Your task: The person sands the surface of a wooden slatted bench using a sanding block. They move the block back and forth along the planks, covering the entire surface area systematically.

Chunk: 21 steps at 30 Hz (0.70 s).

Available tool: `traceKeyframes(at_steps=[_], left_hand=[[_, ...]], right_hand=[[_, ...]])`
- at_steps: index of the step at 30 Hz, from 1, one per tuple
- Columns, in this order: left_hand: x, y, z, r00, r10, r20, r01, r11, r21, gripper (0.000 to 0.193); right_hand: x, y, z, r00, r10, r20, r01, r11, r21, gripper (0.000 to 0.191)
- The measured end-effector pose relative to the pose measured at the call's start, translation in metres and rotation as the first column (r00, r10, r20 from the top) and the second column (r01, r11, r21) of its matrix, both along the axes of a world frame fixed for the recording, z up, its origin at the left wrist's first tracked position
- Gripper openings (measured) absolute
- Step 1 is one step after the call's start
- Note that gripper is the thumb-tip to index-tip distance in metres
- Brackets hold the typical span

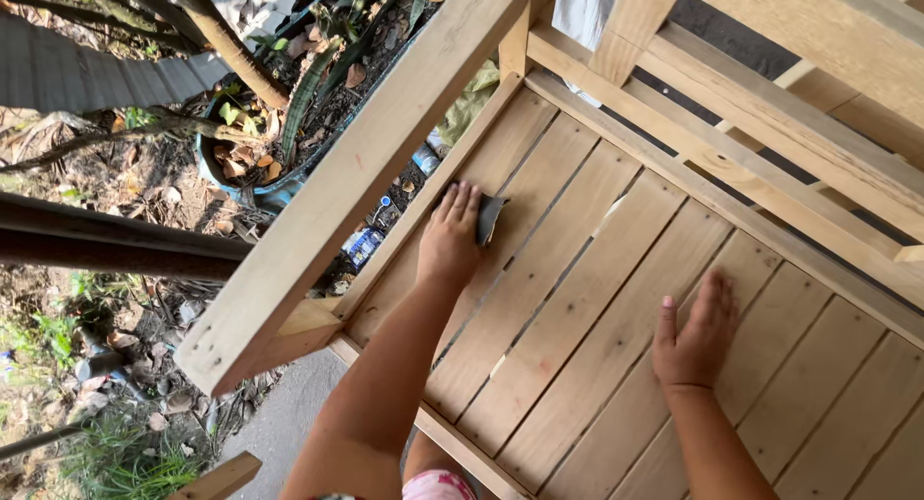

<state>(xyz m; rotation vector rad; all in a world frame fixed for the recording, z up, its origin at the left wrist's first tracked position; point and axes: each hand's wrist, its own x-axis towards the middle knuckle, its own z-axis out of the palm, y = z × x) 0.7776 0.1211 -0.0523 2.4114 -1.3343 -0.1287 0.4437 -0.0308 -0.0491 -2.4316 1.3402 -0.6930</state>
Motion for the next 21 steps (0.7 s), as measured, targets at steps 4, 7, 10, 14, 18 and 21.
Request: traceKeyframes(at_steps=[4, 7, 10, 14, 18, 21], left_hand=[[-0.008, 0.067, 0.022, 0.991, -0.008, -0.136, 0.004, 1.000, -0.031, 0.067], [-0.022, 0.131, 0.036, 0.993, 0.004, -0.120, -0.003, 1.000, 0.003, 0.070], [-0.020, 0.121, 0.028, 0.973, 0.048, -0.227, -0.023, 0.993, 0.112, 0.076], [-0.002, 0.013, 0.006, 0.994, -0.024, -0.107, 0.021, 0.999, -0.030, 0.070], [0.011, -0.038, 0.009, 0.987, -0.107, -0.117, 0.100, 0.993, -0.063, 0.071], [0.002, 0.022, 0.027, 0.967, -0.115, -0.226, 0.102, 0.992, -0.068, 0.081]], right_hand=[[0.026, 0.018, -0.009, 0.982, -0.160, -0.105, 0.167, 0.984, 0.065, 0.085], [0.048, 0.037, -0.015, 0.956, -0.219, -0.196, 0.240, 0.966, 0.094, 0.092], [0.056, 0.045, -0.015, 0.947, -0.221, -0.232, 0.250, 0.963, 0.102, 0.092], [0.052, 0.044, -0.016, 0.948, -0.221, -0.227, 0.245, 0.966, 0.084, 0.088], [0.048, 0.045, -0.019, 0.950, -0.221, -0.221, 0.243, 0.967, 0.073, 0.088], [0.048, 0.043, -0.014, 0.953, -0.230, -0.199, 0.249, 0.966, 0.074, 0.088]])
